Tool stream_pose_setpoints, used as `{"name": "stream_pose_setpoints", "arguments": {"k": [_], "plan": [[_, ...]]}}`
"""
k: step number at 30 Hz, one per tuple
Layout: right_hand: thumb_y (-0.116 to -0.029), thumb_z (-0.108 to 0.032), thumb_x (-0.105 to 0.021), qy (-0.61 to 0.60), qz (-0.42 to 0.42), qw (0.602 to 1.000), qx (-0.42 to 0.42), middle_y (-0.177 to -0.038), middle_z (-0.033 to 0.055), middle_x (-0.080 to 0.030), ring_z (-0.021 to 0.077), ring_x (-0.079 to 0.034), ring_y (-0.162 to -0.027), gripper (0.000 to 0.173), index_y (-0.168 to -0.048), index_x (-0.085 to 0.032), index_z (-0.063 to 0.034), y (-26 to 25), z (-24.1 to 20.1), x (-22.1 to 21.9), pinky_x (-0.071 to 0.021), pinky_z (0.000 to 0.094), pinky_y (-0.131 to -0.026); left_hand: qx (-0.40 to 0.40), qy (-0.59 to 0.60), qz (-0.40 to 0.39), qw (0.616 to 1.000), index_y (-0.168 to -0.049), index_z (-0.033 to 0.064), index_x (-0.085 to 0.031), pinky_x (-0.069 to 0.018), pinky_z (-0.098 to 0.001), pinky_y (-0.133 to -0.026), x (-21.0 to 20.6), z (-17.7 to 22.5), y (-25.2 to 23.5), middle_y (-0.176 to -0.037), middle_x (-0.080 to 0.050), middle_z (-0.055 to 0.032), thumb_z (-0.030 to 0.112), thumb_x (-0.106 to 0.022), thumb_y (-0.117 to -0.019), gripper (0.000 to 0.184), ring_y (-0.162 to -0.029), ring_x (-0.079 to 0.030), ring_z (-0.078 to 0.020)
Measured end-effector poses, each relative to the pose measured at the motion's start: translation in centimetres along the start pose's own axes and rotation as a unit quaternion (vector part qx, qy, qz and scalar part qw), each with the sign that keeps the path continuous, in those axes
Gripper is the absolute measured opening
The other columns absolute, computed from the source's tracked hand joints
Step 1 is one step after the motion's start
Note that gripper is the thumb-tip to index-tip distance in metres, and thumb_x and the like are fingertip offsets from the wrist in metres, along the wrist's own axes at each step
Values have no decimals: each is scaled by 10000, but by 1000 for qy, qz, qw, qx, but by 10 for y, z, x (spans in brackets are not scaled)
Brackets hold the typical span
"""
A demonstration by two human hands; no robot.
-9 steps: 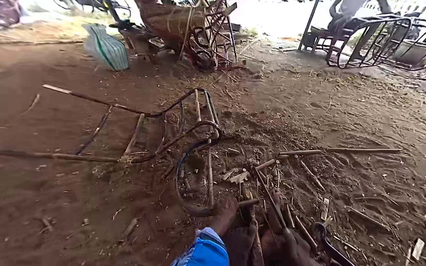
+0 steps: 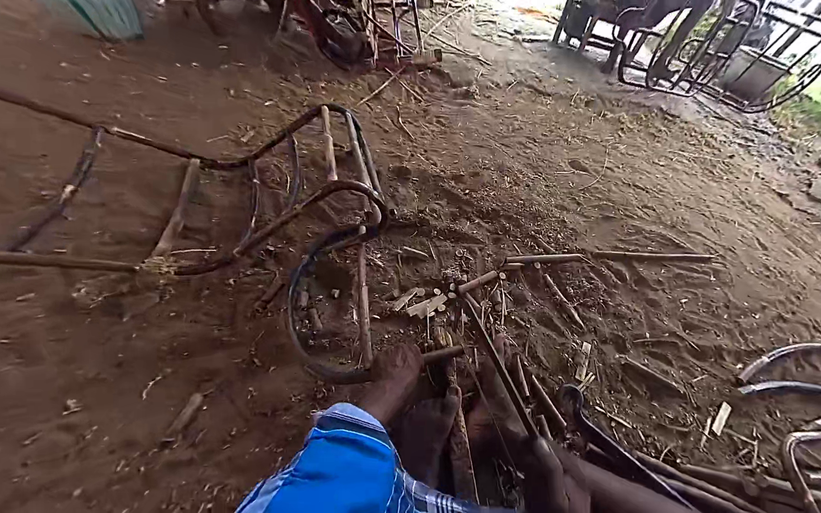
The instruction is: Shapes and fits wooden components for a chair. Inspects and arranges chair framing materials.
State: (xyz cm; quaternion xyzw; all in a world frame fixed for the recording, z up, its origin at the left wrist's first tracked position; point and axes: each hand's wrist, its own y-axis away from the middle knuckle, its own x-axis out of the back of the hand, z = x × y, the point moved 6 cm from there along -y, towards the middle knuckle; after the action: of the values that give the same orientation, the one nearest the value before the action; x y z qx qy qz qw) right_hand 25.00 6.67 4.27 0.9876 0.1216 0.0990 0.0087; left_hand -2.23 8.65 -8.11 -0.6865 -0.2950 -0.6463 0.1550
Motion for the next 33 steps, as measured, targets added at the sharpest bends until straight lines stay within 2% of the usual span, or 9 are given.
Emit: {"name": "stream_pose_setpoints", "arguments": {"k": [1, 3, 9, 15, 19, 23, 26, 30, 33], "plan": [[-1040, -285, -435, 22, 1, 1000, -10, -626, -7, -569, 104, -533, -533, 392, -890, -711, -51, -19, 6, -20, -497, 327, -519, -36, 23, -153, 987, -1276, 17, -598, -549, -589, -883, 14, -6, 0, -1214, -674, -209, 193, -368, -1085, 346, -1107, -674, -406], [-1082, -409, -373, 60, -20, 997, -37, -598, 36, -500, 168, -473, -486, 481, -925, -699, -93, -60, 30, -48, -437, 381, -460, -52, 42, -211, 975, -1241, 24, -629, -562, -567, -867, 21, -4, 3, -1218, -675, -217, 238, -480, -1070, 312, -1107, -677, -410], [-1064, -361, -433, 14, -3, 1000, 15, -575, -52, -499, 63, -457, -464, 421, -852, -687, -100, 12, 2, 14, -438, 271, -441, -12, 80, -175, 981, -1163, 0, -662, -560, -579, -843, 25, -3, 8, -1151, -689, -234, 212, -490, -1048, 297, -1067, -685, -418], [-1100, -496, -303, 69, -71, 993, -62, -602, 41, -454, 171, -429, -466, 534, -996, -674, -126, -63, 26, -56, -398, 358, -435, -51, 79, -181, 979, -1192, -20, -631, -545, -629, -841, 21, -3, 15, -1160, -674, -266, 247, -458, -1073, 340, -1078, -670, -462], [-1065, -412, -412, 54, -25, 998, -22, -604, -26, -525, 91, -482, -486, 440, -906, -692, -111, 11, 9, 18, -444, 296, -448, -38, 52, -174, 983, -1157, -36, -637, -557, -602, -815, 25, 3, 14, -1140, -674, -260, 165, -489, -1045, 274, -1044, -683, -444], [-1047, -291, -432, 37, -6, 999, 23, -593, -27, -523, 88, -493, -508, 394, -809, -672, -87, -54, 29, -44, -465, 314, -495, -39, 71, -180, 980, -1156, -17, -644, -550, -626, -818, 17, -4, 9, -1156, -675, -259, 194, -482, -1056, 285, -1065, -676, -454], [-1079, -342, -397, 41, -29, 999, -16, -571, -8, -473, 122, -414, -455, 433, -919, -711, -91, -84, 36, -60, -394, 345, -448, -45, 79, -162, 983, -1099, -34, -647, -546, -645, -780, 18, -3, 14, -1113, -677, -274, 198, -520, -1031, 273, -1024, -679, -474], [-1058, -489, -407, 22, -33, 999, -27, -565, -41, -483, 87, -453, -452, 490, -907, -683, -114, 11, 17, 14, -424, 294, -415, -34, 78, -158, 984, -1142, -30, -650, -548, -620, -815, 21, -2, 9, -1141, -680, -260, 195, -496, -1041, 290, -1034, -683, -454], [-1078, -387, -409, 54, -35, 998, 8, -668, 13, -587, 120, -545, -541, 433, -1003, -701, -75, -34, 36, -30, -500, 337, -497, -36, 94, -163, 981, -1134, -19, -654, -542, -646, -809, 13, -7, 3, -1139, -685, -262, 239, -490, -1053, 317, -1034, -685, -462]]}}
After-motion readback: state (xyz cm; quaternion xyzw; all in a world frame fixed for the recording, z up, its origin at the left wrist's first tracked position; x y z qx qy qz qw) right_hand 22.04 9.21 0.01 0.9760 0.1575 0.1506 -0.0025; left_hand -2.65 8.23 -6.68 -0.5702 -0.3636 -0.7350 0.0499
